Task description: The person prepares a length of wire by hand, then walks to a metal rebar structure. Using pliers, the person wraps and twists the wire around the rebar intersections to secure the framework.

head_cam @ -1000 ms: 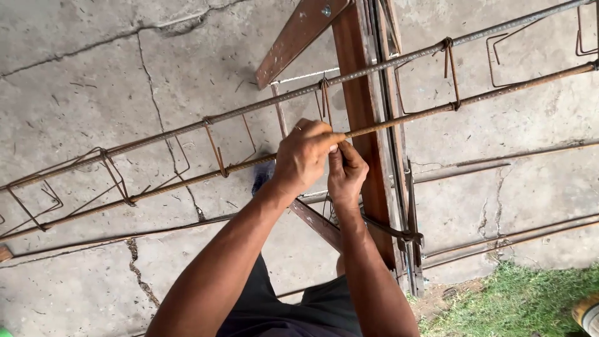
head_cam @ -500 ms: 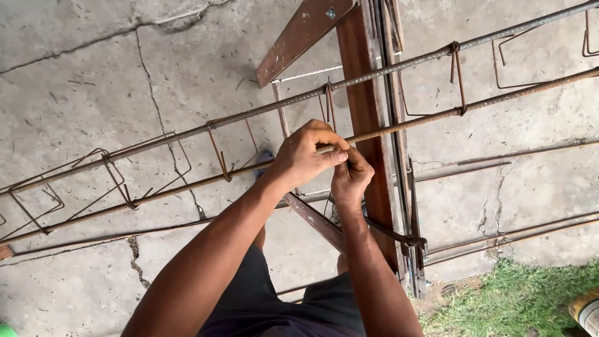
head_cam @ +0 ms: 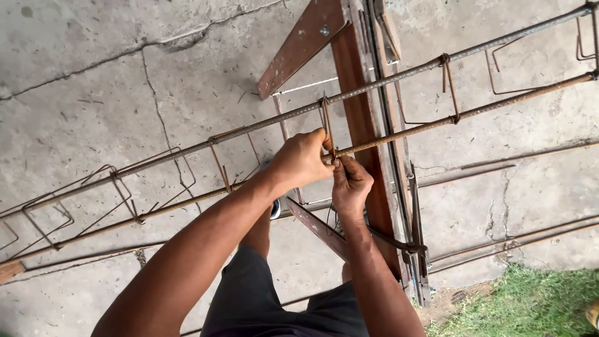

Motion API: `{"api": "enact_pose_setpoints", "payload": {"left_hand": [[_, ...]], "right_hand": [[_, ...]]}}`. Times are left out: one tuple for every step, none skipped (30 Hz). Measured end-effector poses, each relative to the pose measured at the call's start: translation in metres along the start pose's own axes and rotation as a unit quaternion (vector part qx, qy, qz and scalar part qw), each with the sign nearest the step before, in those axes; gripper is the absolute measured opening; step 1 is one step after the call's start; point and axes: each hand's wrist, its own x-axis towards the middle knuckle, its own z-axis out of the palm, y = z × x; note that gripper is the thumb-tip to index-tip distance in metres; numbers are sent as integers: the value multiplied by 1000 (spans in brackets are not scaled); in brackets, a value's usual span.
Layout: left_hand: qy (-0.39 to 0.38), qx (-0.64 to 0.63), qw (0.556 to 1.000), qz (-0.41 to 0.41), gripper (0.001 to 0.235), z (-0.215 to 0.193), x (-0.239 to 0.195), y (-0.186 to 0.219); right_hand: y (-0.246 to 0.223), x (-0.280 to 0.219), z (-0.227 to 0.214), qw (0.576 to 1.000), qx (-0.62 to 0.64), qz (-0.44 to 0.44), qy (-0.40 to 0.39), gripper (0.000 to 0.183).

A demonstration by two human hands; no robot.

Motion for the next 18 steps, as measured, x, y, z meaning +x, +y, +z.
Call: {"api": "enact_pose_setpoints", "payload": {"left_hand": [[7, 7, 999, 41, 32, 1, 0, -3], [7, 9, 999, 42, 32, -2, 0, -2], [1, 5, 998, 59, 32, -6, -1, -3], [-6, 1, 997, 77, 33, -9, -1, -3], [-4, 2, 997, 77, 33, -5, 1, -8], [11, 8, 996, 85, 32, 1, 0, -12], [26, 14, 995, 93, 32, 7, 0, -17], [26, 14, 995, 94, 32, 7, 1, -17], [24, 41, 995, 89, 32, 8, 1, -17], [23, 68, 994, 84, 31, 8, 1, -17], [24, 68, 994, 85, 31, 16, 5, -23], [33, 69, 993, 85, 30, 22, 9, -30], [41, 71, 993, 85, 28, 27, 13, -36], [41, 71, 993, 85, 28, 29, 14, -39], [38, 84, 993, 74, 26, 32, 16, -41], [34, 96, 993, 65, 25, 34, 17, -43], [34, 96, 993, 65, 25, 35, 14, -39], [40, 73, 995, 47, 25, 34, 12, -34]], "right_hand": [[-3, 0, -1, 1000, -2, 2, -6, 5], [-13, 3, -1, 1000, -1, 1, -5, 5], [-23, 6, 0, 1000, -5, 0, -12, 6], [-33, 9, 1, 1000, -10, -2, -19, 7], [-27, 9, 2, 1000, -9, -3, -19, 7], [-22, 7, 1, 1000, -13, -5, -21, 6], [-17, 5, 0, 1000, -18, -8, -23, 6], [-13, 4, -2, 1000, -19, -9, -23, 6], [-10, 3, -4, 999, -21, -5, -27, 7], [-7, 2, -6, 999, -24, -1, -33, 9], [-20, 4, -7, 999, -24, -2, -33, 9], [-32, 7, -6, 999, -16, 2, -42, 8], [-44, 10, -5, 999, -8, 6, -50, 7], [-43, 10, -6, 999, -8, 7, -51, 7], [-42, 9, -7, 998, -19, 0, -52, 8], [-41, 7, -8, 998, -31, -7, -52, 11], [-42, 6, -8, 998, -31, -7, -52, 11], [-43, 7, -7, 998, -37, -10, -45, 11]]}}
